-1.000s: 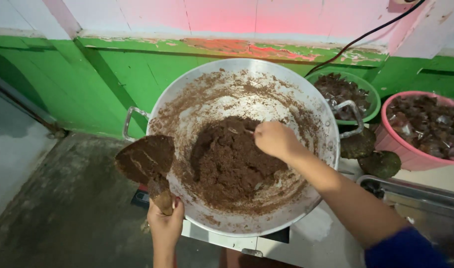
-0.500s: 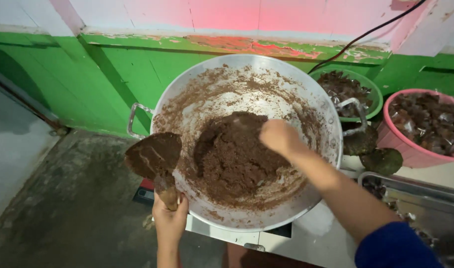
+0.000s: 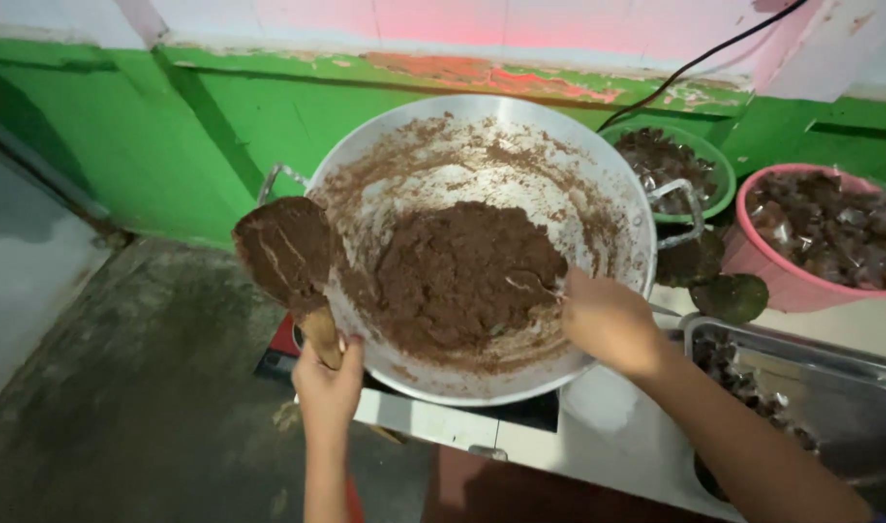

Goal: Stirring a thick brown mixture in a wok and cutting ingredients with scissors

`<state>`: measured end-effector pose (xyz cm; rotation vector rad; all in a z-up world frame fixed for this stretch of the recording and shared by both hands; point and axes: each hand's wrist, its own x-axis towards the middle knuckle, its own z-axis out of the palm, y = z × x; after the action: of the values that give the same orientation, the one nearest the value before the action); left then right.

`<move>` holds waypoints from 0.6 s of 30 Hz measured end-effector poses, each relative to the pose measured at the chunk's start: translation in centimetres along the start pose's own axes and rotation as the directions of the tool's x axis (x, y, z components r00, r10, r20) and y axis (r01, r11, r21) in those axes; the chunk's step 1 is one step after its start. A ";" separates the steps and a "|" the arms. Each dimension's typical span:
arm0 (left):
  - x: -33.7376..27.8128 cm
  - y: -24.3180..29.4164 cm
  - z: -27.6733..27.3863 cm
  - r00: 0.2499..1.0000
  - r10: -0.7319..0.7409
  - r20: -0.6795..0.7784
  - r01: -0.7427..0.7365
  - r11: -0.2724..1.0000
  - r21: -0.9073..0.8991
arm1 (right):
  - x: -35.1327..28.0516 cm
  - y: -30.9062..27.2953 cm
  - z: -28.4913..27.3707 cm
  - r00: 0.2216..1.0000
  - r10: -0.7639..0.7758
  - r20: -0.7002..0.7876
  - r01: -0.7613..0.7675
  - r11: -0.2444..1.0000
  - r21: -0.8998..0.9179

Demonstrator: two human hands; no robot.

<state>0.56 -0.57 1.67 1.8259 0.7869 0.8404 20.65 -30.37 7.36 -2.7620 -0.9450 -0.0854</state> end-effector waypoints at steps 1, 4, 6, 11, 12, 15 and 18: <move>-1.3 0.3 -0.1 1.000 -0.009 -0.003 0.009 1.000 0.004 | -0.6 -0.2 -0.4 1.000 0.014 0.008 -0.015 0.999 0.047; -4.1 2.7 0.4 0.996 -0.074 0.050 0.082 0.979 -0.185 | -2.7 -1.5 -2.0 0.999 0.044 0.012 -0.045 0.987 0.156; -4.5 4.3 0.1 0.963 -0.243 0.115 0.263 0.943 -0.204 | -4.4 -2.9 -2.8 0.998 0.057 0.020 -0.060 0.974 0.218; -3.1 4.9 0.5 0.981 -0.106 0.165 0.133 0.978 -0.160 | -8.4 -5.6 -2.6 0.963 0.015 -0.268 0.080 0.937 0.339; -2.9 4.8 0.6 0.986 -0.069 0.155 0.099 0.975 -0.200 | -9.3 -5.9 -2.6 0.963 0.019 -0.269 0.076 0.938 0.338; -1.9 4.5 1.1 0.994 -0.062 0.089 0.083 0.961 -0.264 | -11.4 -7.2 -2.8 0.901 -0.007 -0.433 0.136 0.954 0.267; -1.4 4.3 1.0 0.994 -0.079 0.077 0.101 0.937 -0.335 | -12.5 -8.3 -2.7 0.845 -0.067 -0.530 0.216 0.951 0.223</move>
<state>1.25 -3.70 5.03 1.4927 0.6366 0.8009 5.76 -32.04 10.04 -2.2257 -0.9205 -0.6396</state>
